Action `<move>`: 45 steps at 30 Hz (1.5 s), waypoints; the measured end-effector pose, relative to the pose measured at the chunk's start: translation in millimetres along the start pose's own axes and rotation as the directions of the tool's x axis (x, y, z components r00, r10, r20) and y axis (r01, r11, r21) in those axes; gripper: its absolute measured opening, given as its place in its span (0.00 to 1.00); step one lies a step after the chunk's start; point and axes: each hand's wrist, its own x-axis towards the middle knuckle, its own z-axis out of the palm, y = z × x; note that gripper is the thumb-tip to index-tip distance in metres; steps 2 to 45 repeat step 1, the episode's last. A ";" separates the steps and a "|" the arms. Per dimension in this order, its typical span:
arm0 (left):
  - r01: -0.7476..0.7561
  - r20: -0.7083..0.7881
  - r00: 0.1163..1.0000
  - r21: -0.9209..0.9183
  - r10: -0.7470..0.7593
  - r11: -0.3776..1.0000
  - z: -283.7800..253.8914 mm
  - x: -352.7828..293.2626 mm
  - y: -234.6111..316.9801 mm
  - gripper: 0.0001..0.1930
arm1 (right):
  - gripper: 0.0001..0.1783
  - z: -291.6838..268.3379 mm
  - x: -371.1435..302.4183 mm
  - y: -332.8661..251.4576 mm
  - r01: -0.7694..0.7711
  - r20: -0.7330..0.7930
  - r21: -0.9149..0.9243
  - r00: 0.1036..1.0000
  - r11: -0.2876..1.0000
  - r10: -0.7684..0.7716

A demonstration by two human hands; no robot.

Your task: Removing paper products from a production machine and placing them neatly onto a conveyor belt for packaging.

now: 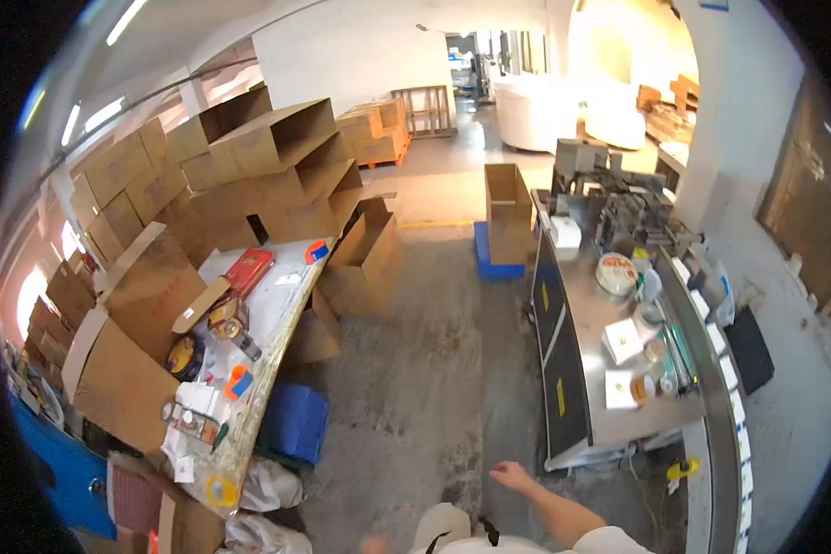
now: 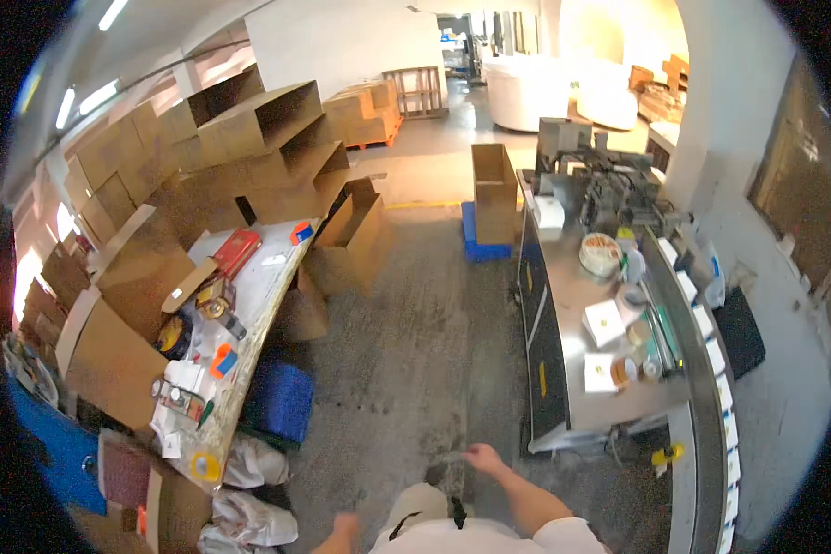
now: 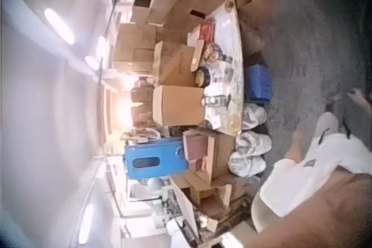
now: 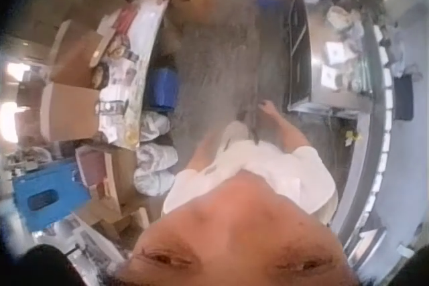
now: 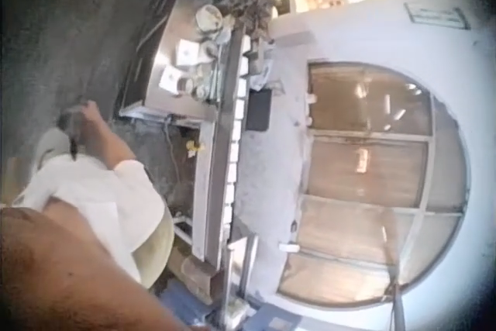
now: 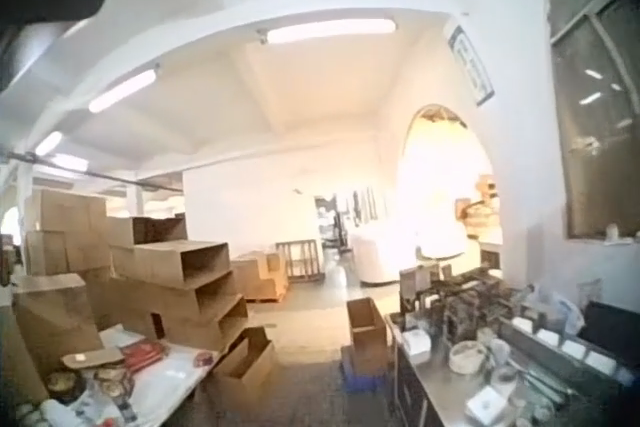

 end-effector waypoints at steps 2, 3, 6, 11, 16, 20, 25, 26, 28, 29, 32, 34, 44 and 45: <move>0.005 -0.006 1.000 -0.014 -0.005 1.000 -13.7 34.6 -2.6 0.30 | 0.27 -5.8 29.4 -50.5 0.026 0.039 0.087 0.999 0.996 -0.029; 0.005 -0.006 1.000 -0.014 -0.005 1.000 -13.7 34.6 -2.6 0.30 | 0.27 -5.8 29.4 -50.5 0.026 0.039 0.087 0.999 0.996 -0.029; 0.005 -0.006 1.000 -0.014 -0.005 1.000 -13.7 34.6 -2.6 0.30 | 0.27 -5.8 29.4 -50.5 0.026 0.039 0.087 0.999 0.996 -0.029; 0.005 -0.006 1.000 -0.014 -0.005 1.000 -13.7 34.6 -2.6 0.30 | 0.27 -5.8 29.4 -50.5 0.026 0.039 0.087 0.999 0.996 -0.029; 0.005 -0.006 1.000 -0.014 -0.005 1.000 -13.7 34.6 -2.6 0.30 | 0.27 -5.8 29.4 -50.5 0.026 0.039 0.087 0.999 0.996 -0.029; 0.005 -0.006 1.000 -0.014 -0.005 1.000 -13.7 34.6 -2.6 0.30 | 0.27 -5.8 29.4 -50.5 0.026 0.039 0.087 0.999 0.996 -0.029; 0.005 -0.006 1.000 -0.014 -0.005 1.000 -13.7 34.6 -2.6 0.30 | 0.27 -5.8 29.4 -50.5 0.026 0.039 0.087 0.999 0.996 -0.029; 0.005 -0.006 1.000 -0.014 -0.005 1.000 -13.7 34.6 -2.6 0.30 | 0.27 -5.8 29.4 -50.5 0.026 0.039 0.087 0.999 0.996 -0.029; 0.005 -0.006 1.000 -0.014 -0.005 1.000 -13.7 34.6 -2.6 0.30 | 0.27 -5.8 29.4 -50.5 0.026 0.039 0.087 0.999 0.996 -0.029; 0.005 -0.006 1.000 -0.014 -0.005 1.000 -13.7 34.6 -2.6 0.30 | 0.27 -5.8 29.4 -50.5 0.026 0.039 0.087 0.999 0.996 -0.029; 0.005 -0.006 1.000 -0.014 -0.005 1.000 -13.7 34.6 -2.6 0.30 | 0.27 -5.8 29.4 -50.5 0.026 0.039 0.087 0.999 0.996 -0.029; 0.005 -0.006 1.000 -0.014 -0.005 1.000 -13.7 34.6 -2.6 0.30 | 0.27 -5.8 29.4 -50.5 0.026 0.039 0.087 0.999 0.996 -0.029; 0.005 -0.006 1.000 -0.014 -0.005 1.000 -13.7 34.6 -2.6 0.30 | 0.27 -5.8 29.4 -50.5 0.026 0.039 0.087 0.999 0.996 -0.029; 0.005 -0.006 1.000 -0.014 -0.005 1.000 -13.7 34.6 -2.6 0.30 | 0.27 -5.8 29.4 -50.5 0.026 0.039 0.087 0.999 0.996 -0.029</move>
